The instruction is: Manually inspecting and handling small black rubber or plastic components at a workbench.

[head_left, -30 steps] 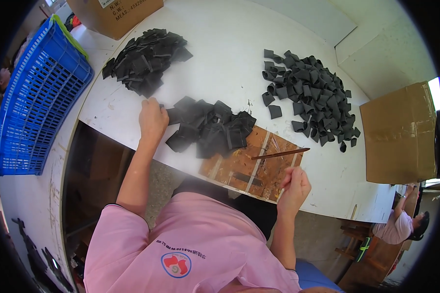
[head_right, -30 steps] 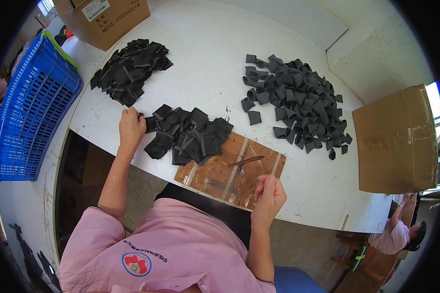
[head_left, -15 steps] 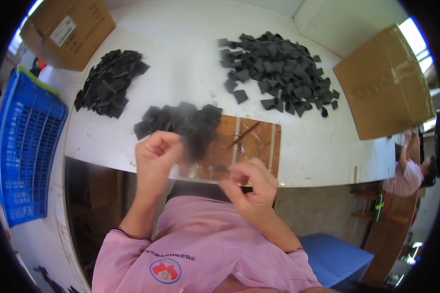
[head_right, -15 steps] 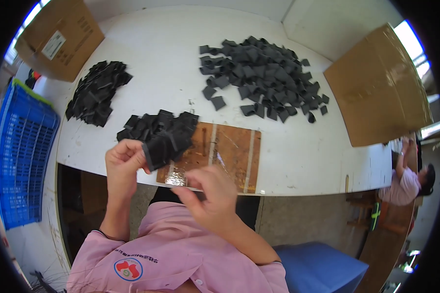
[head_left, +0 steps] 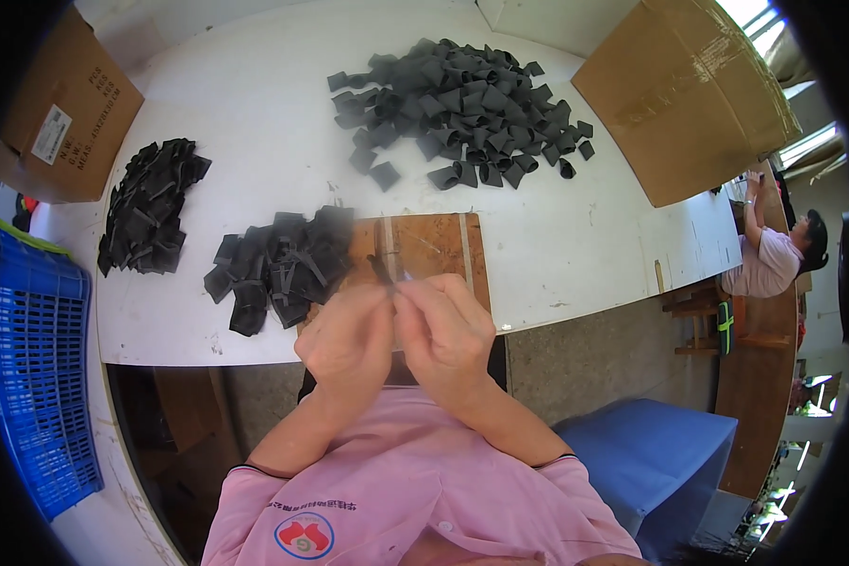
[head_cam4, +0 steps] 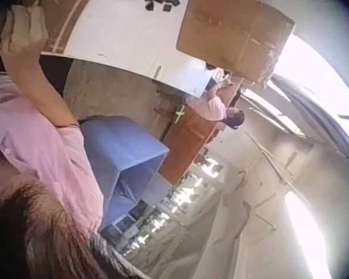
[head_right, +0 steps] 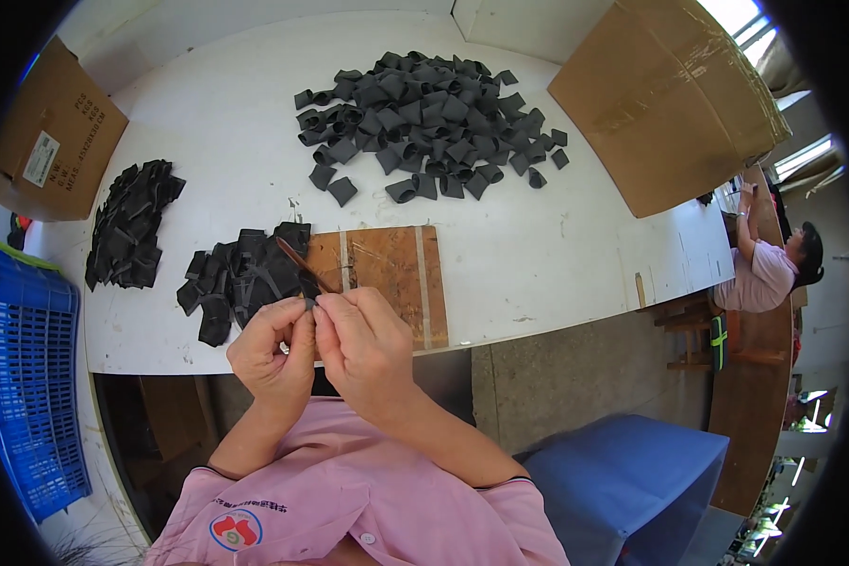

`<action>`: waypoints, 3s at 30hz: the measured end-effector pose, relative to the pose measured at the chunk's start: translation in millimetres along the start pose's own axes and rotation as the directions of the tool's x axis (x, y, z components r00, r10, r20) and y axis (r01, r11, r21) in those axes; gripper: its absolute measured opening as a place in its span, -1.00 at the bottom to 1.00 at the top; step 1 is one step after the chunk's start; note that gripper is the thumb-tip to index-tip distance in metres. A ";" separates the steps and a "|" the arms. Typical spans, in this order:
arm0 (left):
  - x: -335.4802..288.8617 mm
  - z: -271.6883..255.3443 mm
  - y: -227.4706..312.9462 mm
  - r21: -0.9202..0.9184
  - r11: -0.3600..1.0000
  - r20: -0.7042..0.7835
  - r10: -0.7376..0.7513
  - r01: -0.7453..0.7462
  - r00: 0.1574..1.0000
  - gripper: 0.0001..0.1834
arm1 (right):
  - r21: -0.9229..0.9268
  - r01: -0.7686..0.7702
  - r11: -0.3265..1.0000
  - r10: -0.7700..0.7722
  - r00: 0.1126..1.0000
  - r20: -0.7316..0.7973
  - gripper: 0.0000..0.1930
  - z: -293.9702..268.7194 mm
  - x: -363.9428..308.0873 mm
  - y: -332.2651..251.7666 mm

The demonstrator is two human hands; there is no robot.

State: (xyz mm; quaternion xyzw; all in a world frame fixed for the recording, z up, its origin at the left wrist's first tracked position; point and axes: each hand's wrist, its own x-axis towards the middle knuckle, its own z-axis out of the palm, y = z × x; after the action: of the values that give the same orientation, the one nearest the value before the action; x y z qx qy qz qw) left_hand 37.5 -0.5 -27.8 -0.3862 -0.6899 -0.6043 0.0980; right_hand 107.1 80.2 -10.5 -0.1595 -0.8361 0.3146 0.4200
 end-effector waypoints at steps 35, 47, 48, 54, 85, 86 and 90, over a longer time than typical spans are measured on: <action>49.4 -24.5 8.5 -0.754 0.079 0.539 -0.492 0.652 0.684 -0.95 | 0.676 -0.582 0.453 0.229 0.808 0.542 -0.78 -10.6 48.8 2.3; 57.0 -19.8 -31.2 -0.578 -0.588 0.797 -0.259 0.566 0.546 -0.84 | 0.628 -0.718 0.300 0.205 0.692 0.692 -0.74 9.4 63.1 29.9; 64.0 -21.8 -25.4 -0.542 -0.652 0.829 -0.312 0.530 0.464 -0.85 | 0.639 -0.708 0.299 0.198 0.701 0.685 -0.74 9.6 67.3 28.7; 53.6 -19.6 -22.9 -0.689 -0.328 0.724 -0.328 0.646 0.607 -0.86 | 0.673 -0.649 0.355 0.122 0.746 0.655 -0.75 14.6 58.5 37.3; 58.6 -14.9 -4.0 -0.754 0.510 0.263 -0.343 0.413 0.902 -0.89 | 0.140 0.201 0.970 -0.209 0.977 0.050 -0.86 6.0 52.7 16.8; 62.6 -15.5 -2.7 -0.707 0.567 0.276 -0.330 0.423 0.903 -0.87 | 0.089 0.192 0.977 -0.199 0.977 0.080 -0.88 4.7 53.1 15.3; 62.3 -24.1 -18.0 -0.320 0.893 0.311 -0.216 0.316 0.926 -0.88 | -0.026 0.239 0.971 -0.232 0.960 0.155 -0.92 2.5 55.1 8.0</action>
State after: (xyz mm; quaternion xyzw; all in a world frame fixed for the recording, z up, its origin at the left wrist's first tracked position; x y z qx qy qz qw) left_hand -24.7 3.9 2.1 -0.3767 -0.6192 -0.6717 -0.1536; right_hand 72.3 114.5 16.3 -0.0438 -0.8852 0.2551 0.3866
